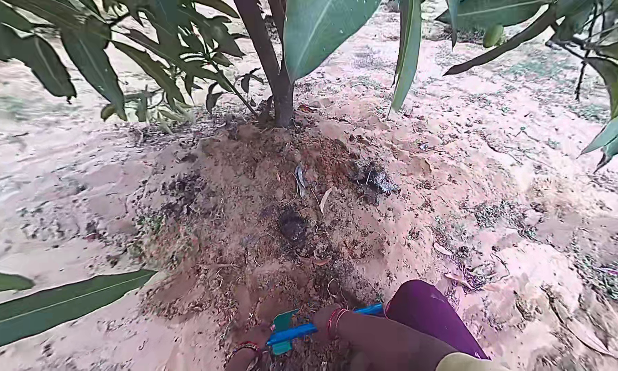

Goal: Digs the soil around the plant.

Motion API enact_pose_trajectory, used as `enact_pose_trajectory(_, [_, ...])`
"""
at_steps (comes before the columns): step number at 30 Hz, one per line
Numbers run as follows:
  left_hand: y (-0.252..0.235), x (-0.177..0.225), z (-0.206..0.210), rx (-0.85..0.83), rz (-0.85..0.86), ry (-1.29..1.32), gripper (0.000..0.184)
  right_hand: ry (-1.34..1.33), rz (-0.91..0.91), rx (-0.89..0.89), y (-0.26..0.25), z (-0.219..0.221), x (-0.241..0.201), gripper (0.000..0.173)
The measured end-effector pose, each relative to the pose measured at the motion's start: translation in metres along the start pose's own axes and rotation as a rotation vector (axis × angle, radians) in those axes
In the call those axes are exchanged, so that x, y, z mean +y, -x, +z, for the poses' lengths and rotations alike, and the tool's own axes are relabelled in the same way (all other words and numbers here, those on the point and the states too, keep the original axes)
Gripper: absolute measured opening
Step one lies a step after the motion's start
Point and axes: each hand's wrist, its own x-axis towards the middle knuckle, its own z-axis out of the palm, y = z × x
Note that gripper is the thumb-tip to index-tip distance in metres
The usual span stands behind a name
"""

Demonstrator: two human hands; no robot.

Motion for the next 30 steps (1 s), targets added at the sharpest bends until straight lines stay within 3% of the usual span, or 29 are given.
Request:
enact_pose_trajectory(3, [0.012, 0.003, 0.002, 0.052, -0.077, 0.144, 0.049, 0.044, -0.038, -0.034, -0.003, -0.009, 0.01, 0.043])
enact_pose_trajectory(9, [0.002, 0.002, 0.048, -0.079, -0.181, -0.044, 0.045, 0.224, -0.085, -0.136, -0.013, -0.011, -0.007, 0.046])
enact_pose_trajectory(13, [0.009, -0.013, 0.098, 0.09, -0.354, 0.474, 0.07, 0.378, -0.17, -0.208, -0.023, -0.018, -0.016, 0.046])
enact_pose_trajectory(16, [0.017, -0.004, 0.128, 0.154, -0.426, 0.672, 0.07, 0.532, -0.231, -0.246, -0.027, -0.028, -0.015, 0.045])
enact_pose_trajectory(20, [0.029, 0.043, 0.155, 0.256, -0.504, 0.892, 0.065, 0.725, -0.255, -0.273, -0.023, -0.046, 0.003, 0.031])
enact_pose_trajectory(25, [0.039, 0.065, 0.132, 0.295, -0.402, 1.187, 0.061, 0.844, -0.284, -0.234, -0.029, -0.085, 0.014, 0.029])
enact_pose_trajectory(30, [0.065, 0.091, 0.044, 0.308, -0.103, 1.471, 0.039, 1.025, -0.255, -0.014, -0.015, -0.182, 0.002, 0.022])
